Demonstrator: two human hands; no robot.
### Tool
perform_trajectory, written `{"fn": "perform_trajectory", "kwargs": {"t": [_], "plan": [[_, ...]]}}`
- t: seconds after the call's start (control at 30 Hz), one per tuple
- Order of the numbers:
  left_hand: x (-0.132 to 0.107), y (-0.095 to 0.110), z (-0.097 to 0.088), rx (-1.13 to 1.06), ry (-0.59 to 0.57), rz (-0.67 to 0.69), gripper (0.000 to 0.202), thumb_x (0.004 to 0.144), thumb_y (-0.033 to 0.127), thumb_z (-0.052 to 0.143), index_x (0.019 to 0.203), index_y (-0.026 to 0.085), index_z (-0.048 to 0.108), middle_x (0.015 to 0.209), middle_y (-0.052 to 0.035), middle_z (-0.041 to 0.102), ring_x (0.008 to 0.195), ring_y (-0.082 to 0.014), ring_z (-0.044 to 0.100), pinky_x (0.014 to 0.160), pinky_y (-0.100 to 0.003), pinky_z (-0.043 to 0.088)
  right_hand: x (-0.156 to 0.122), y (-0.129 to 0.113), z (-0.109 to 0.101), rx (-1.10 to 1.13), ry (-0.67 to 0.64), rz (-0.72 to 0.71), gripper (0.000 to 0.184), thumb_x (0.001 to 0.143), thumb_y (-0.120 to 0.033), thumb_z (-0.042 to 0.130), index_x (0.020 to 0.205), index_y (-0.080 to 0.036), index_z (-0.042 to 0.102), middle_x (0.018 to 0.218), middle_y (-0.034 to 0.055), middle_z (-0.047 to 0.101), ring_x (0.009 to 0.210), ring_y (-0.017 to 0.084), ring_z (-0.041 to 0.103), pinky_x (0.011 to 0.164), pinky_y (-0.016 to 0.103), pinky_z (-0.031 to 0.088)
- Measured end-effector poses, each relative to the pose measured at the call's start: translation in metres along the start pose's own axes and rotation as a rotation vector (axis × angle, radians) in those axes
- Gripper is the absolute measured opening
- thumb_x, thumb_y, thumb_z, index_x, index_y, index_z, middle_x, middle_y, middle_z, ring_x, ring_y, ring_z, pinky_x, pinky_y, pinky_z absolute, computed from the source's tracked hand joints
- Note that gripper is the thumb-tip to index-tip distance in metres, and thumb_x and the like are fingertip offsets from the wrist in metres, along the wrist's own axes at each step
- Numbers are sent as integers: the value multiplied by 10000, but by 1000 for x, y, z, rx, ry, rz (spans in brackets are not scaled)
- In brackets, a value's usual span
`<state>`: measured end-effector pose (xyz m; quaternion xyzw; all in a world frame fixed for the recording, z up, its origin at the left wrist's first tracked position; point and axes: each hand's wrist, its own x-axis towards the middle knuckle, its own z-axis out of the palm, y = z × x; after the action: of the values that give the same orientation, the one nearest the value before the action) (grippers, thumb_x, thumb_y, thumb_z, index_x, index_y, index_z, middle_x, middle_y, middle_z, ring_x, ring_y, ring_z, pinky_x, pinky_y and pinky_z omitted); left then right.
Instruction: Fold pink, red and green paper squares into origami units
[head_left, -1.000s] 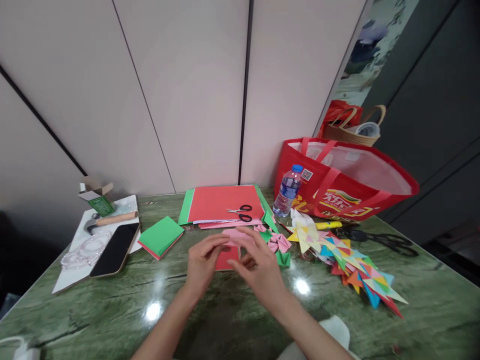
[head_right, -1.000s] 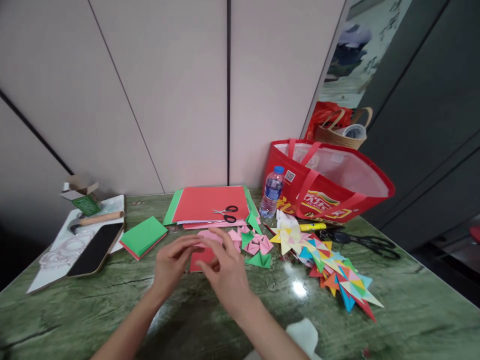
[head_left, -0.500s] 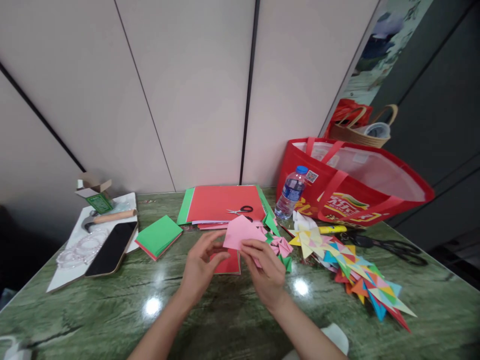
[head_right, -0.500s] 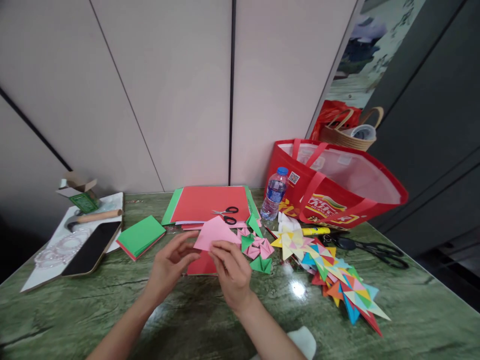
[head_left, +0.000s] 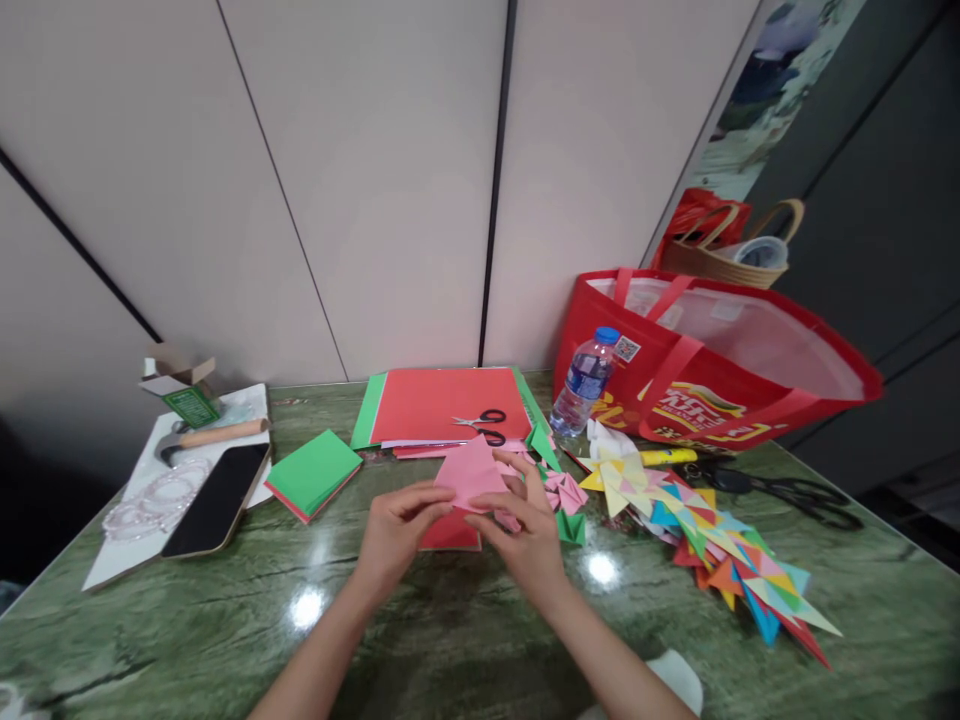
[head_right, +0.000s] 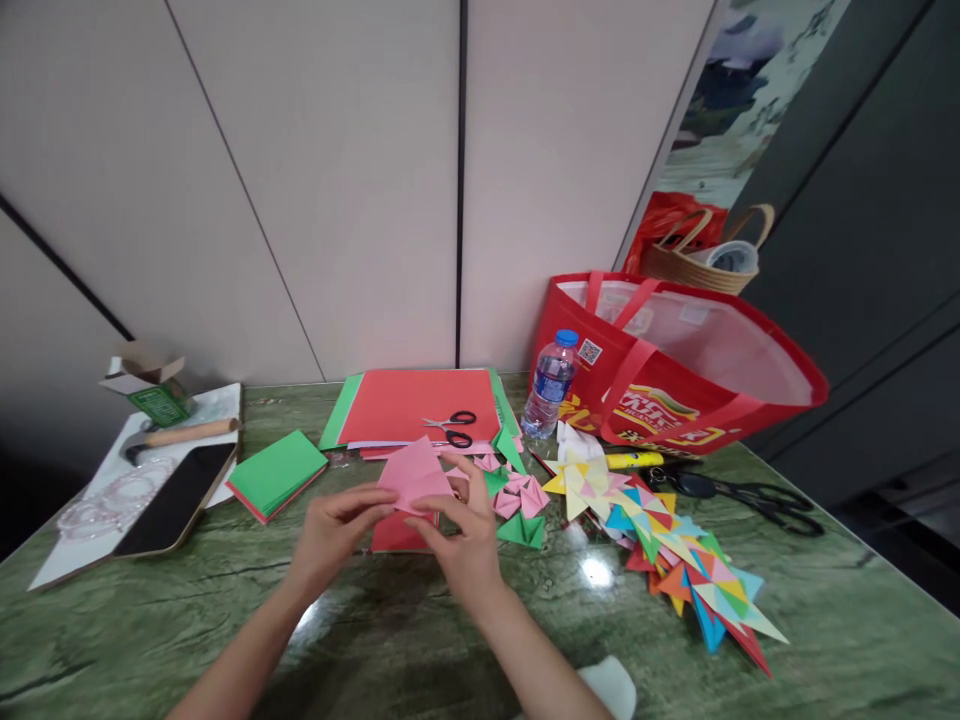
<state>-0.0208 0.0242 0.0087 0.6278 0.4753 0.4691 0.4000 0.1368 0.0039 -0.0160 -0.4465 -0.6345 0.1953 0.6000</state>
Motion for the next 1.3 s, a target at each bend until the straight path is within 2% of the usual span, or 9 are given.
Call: {"fn": "perform_trajectory", "kwargs": {"t": [0.07, 0.2, 0.3, 0.43, 0.57, 0.93, 1.03, 1.17, 1.3], "plan": [[1, -1, 1, -14, -27, -37, 101, 629, 196, 665, 703, 228, 726, 757, -26, 717, 757, -200, 640, 730, -280, 495, 1, 3, 0, 54, -9, 100, 39, 671, -246, 672, 680, -208, 671, 931, 74, 586, 881, 200, 546, 745, 324, 449], [0, -4, 4, -71, -48, -145, 99, 613, 218, 685, 702, 207, 726, 733, -37, 718, 720, -204, 648, 705, -282, 504, 1, 8, 3, 171, -54, 304, 108, 668, -276, 656, 628, -176, 646, 641, 22, 598, 648, 158, 556, 605, 263, 459], [-1, -6, 8, -203, -31, -265, 158, 594, 231, 702, 742, 180, 719, 739, -50, 718, 709, -206, 655, 691, -285, 513, 1, 9, 4, 237, -54, 391, 127, 663, -283, 646, 626, -162, 637, 613, 11, 594, 573, 137, 543, 543, 236, 455], [-3, -8, 12, -396, -14, -378, 269, 553, 218, 733, 810, 151, 698, 751, -61, 716, 699, -204, 662, 706, -303, 522, 1, 9, 5, 233, -26, 415, 139, 654, -285, 649, 607, -155, 633, 596, 10, 587, 560, 133, 536, 526, 228, 451], [-3, -6, 13, -500, 14, -452, 271, 517, 219, 753, 761, 120, 689, 706, -71, 714, 667, -217, 667, 682, -328, 540, 1, 10, 7, 233, -9, 446, 143, 646, -283, 655, 601, -149, 631, 580, 9, 580, 549, 130, 528, 519, 223, 438], [-3, -8, 15, -465, 79, -422, 221, 529, 214, 749, 728, 129, 704, 681, -74, 715, 647, -191, 669, 701, -280, 536, -2, 16, 12, 396, -29, 612, 233, 631, -345, 663, 578, -128, 599, 522, 0, 557, 504, 113, 491, 497, 222, 409], [-3, -11, 16, -486, 61, -419, 226, 542, 214, 743, 746, 124, 702, 690, -77, 715, 657, -200, 670, 720, -306, 533, -2, 18, 13, 437, 16, 600, 208, 611, -309, 683, 567, -132, 583, 561, -6, 542, 531, 107, 487, 513, 216, 409], [-4, -13, 17, -463, 45, -405, 236, 556, 224, 736, 762, 114, 698, 721, -87, 715, 682, -209, 669, 731, -318, 531, -2, 21, 13, 466, 87, 603, 219, 555, -255, 720, 704, -141, 607, 664, 4, 576, 584, 114, 509, 546, 220, 426], [-5, -15, 19, -455, 38, -398, 231, 578, 226, 726, 778, 116, 693, 740, -89, 716, 701, -203, 667, 733, -304, 525, -2, 22, 12, 424, 100, 612, 200, 567, -251, 711, 690, -139, 599, 620, -5, 560, 556, 106, 490, 523, 214, 414]]}}
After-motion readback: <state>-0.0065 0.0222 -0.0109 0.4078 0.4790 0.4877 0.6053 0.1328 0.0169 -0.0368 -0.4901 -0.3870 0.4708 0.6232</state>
